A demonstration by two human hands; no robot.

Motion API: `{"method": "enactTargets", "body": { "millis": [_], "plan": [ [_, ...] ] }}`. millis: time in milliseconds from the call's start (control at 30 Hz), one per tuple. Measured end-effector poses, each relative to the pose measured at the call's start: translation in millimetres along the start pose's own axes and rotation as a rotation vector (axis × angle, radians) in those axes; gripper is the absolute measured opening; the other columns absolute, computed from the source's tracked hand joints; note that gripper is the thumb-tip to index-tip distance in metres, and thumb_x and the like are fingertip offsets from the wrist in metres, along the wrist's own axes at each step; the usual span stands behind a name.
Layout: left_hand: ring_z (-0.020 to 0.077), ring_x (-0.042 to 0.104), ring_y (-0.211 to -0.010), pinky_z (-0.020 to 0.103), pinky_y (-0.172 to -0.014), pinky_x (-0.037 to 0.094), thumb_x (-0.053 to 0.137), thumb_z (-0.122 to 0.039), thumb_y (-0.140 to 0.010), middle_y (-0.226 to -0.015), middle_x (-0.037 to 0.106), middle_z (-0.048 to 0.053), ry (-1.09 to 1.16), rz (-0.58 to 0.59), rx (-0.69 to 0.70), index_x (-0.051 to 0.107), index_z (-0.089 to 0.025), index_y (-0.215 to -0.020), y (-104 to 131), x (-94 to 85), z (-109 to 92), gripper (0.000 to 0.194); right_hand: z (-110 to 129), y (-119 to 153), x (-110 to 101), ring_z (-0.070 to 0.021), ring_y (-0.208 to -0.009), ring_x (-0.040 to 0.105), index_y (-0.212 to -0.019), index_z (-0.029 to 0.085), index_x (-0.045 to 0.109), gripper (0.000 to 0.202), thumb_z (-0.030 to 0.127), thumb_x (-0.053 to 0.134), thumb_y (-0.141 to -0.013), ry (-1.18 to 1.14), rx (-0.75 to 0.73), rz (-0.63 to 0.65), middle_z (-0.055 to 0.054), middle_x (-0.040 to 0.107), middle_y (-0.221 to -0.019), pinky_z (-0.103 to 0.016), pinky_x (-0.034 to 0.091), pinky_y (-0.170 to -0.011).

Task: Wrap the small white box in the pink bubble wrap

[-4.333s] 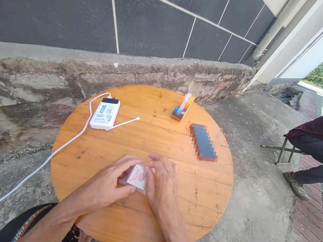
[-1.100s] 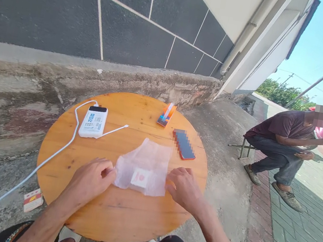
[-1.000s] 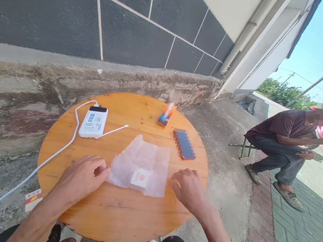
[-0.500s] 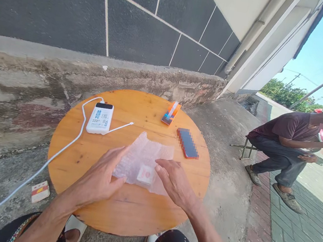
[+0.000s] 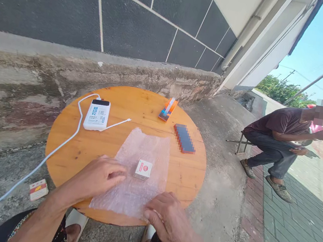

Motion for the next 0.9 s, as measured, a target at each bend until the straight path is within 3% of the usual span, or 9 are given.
{"method": "enactTargets", "body": {
  "millis": [67,133,233,333,433,600,900],
  "plan": [
    [0.0198,0.057,-0.083,0.033,-0.077,0.04,0.054,-0.028,-0.085,-0.081,0.063,0.002,-0.026,-0.039,-0.006,0.069,-0.023,-0.084,-1.7,-0.4,1.7,0.015,-8.3,-0.4,-8.4,-0.0188,-0.091,0.059,-0.097,0.022,0.064,0.024,0.032,0.041,-0.098,0.004,0.044,-0.077,-0.005,0.066,-0.094,-0.032,0.045,-0.081],
    [0.0224,0.055,-0.098,0.036,-0.086,0.041,0.057,-0.026,-0.083,-0.099,0.063,0.004,-0.037,-0.084,0.003,0.068,-0.025,-0.097,-2.3,-2.7,2.6,0.019,-16.4,-3.9,-19.7,-0.0201,-0.1,0.059,-0.105,0.022,0.063,0.024,0.03,0.041,-0.097,0.024,0.086,-0.171,-0.007,0.066,-0.105,-0.034,0.046,-0.086],
    [0.0248,0.044,-0.121,0.04,-0.103,0.035,0.062,-0.028,-0.078,-0.126,0.055,0.004,-0.05,-0.101,0.035,0.062,-0.028,-0.116,-2.4,-2.5,3.3,0.039,-26.9,-16.8,-30.7,-0.023,-0.12,0.051,-0.125,0.02,0.054,0.033,0.03,0.043,-0.095,0.109,0.093,-0.262,-0.011,0.056,-0.13,-0.04,0.042,-0.099],
    [0.0266,0.033,-0.133,0.042,-0.111,0.027,0.067,-0.035,-0.072,-0.139,0.046,0.006,-0.085,-0.056,0.023,0.054,-0.024,-0.128,-2.7,3.6,8.4,0.058,-38.9,-34.6,-26.7,-0.0293,-0.13,0.042,-0.138,0.014,0.042,0.057,0.038,0.054,-0.087,0.228,0.053,-0.218,-0.017,0.046,-0.141,-0.048,0.036,-0.105],
    [0.0276,0.03,-0.136,0.043,-0.113,0.025,0.067,-0.041,-0.07,-0.144,0.043,0.007,-0.13,-0.006,-0.022,0.054,-0.023,-0.128,-2.5,9.4,16.1,0.063,-56.2,-44.9,-16.8,-0.0334,-0.131,0.04,-0.139,0.011,0.042,0.072,0.049,0.062,-0.08,0.309,0.076,-0.127,-0.019,0.044,-0.142,-0.052,0.035,-0.105],
    [0.0278,0.026,-0.139,0.044,-0.115,0.021,0.068,-0.043,-0.068,-0.148,0.04,0.004,-0.169,0.032,-0.063,0.053,-0.024,-0.13,-2.1,12.2,22.9,0.066,-71.0,-41.4,-11.9,-0.0317,-0.132,0.039,-0.136,0.013,0.046,0.068,0.054,0.057,-0.084,0.342,0.11,-0.092,-0.016,0.042,-0.145,-0.051,0.035,-0.104],
    [0.0278,0.027,-0.14,0.049,-0.116,0.018,0.064,-0.049,-0.071,-0.148,0.04,0.005,-0.164,0.034,-0.081,0.052,-0.025,-0.129,-2.6,13.7,21.5,0.064,-70.2,-43.5,-12.5,-0.0293,-0.129,0.043,-0.132,0.016,0.05,0.052,0.045,0.052,-0.089,0.372,0.106,-0.143,-0.014,0.046,-0.142,-0.048,0.036,-0.102]
  ]
}}
Point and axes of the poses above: each hand's wrist, its own y-axis away from the middle knuckle, its own x-axis out of the palm, z = x × y, the point moved 7 cm from there along -y, towards the middle knuckle
